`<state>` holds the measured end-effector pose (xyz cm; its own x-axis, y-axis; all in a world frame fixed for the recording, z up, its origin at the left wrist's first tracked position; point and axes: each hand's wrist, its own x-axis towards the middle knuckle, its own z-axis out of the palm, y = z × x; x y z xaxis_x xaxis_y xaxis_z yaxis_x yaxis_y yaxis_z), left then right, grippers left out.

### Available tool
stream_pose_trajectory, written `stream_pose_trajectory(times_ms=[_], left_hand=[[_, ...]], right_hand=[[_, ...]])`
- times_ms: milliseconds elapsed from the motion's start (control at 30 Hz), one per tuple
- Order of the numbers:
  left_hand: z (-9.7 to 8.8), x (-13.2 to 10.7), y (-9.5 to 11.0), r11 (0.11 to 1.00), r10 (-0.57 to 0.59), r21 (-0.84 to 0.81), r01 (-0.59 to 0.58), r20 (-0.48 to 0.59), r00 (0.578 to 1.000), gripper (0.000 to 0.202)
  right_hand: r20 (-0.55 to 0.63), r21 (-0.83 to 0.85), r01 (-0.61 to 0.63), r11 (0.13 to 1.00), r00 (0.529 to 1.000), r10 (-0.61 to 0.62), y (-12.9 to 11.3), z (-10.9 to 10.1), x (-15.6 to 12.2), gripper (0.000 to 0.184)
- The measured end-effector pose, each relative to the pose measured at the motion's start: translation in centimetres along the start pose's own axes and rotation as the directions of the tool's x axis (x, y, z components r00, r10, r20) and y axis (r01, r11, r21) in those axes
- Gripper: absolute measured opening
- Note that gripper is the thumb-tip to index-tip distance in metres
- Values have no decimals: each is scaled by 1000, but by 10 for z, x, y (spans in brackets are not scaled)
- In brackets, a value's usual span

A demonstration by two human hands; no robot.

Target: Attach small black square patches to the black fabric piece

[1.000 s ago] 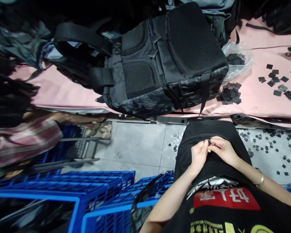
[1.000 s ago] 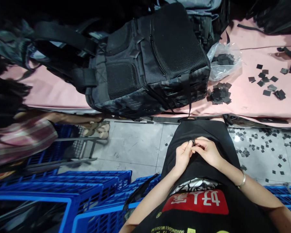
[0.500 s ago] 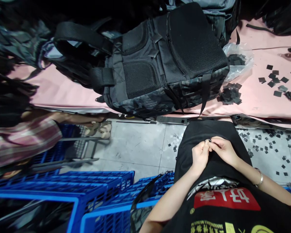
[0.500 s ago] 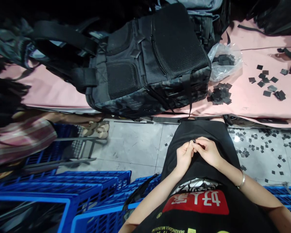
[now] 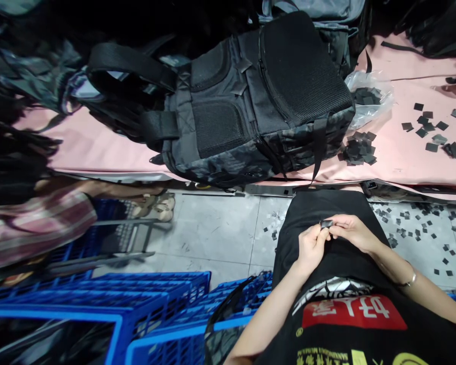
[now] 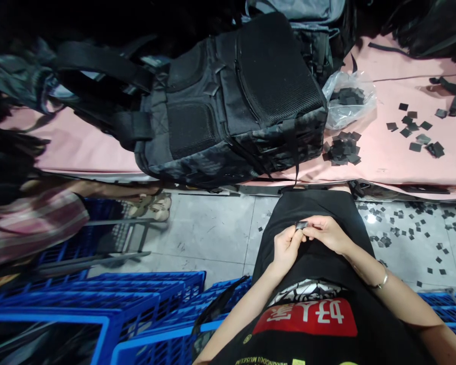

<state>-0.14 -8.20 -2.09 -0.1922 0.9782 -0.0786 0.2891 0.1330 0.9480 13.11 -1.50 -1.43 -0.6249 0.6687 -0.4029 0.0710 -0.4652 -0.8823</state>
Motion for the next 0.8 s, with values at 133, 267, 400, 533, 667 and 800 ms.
stream_pose_trajectory(times_ms=[133, 267, 400, 533, 667, 800], left_hand=[[2, -1, -1, 996, -45, -73, 47, 25, 999, 41], [3, 0, -4, 994, -81, -72, 82, 22, 996, 43], [3, 2, -5, 983, -152, -97, 159, 71, 986, 46], [1, 5, 0, 965, -202, -161, 206, 41, 979, 37], [1, 7, 4, 889, -265, -377, 261, 41, 963, 24], [1, 7, 6, 738, -351, -567, 366, 141, 926, 29]], right_hand=[[-6, -64, -8, 998, 1000, 8, -7, -2, 1, 29], [-53, -360, 64, 931, 995, -89, -13, 0, 0, 15], [-114, -639, 132, 758, 958, -263, -11, 3, -2, 13], [-129, -689, 127, 713, 947, -293, -8, 6, -1, 29], [-133, -619, 94, 780, 966, -222, -2, 1, 2, 34], [-85, -503, 102, 858, 982, -166, 6, -5, 6, 40]])
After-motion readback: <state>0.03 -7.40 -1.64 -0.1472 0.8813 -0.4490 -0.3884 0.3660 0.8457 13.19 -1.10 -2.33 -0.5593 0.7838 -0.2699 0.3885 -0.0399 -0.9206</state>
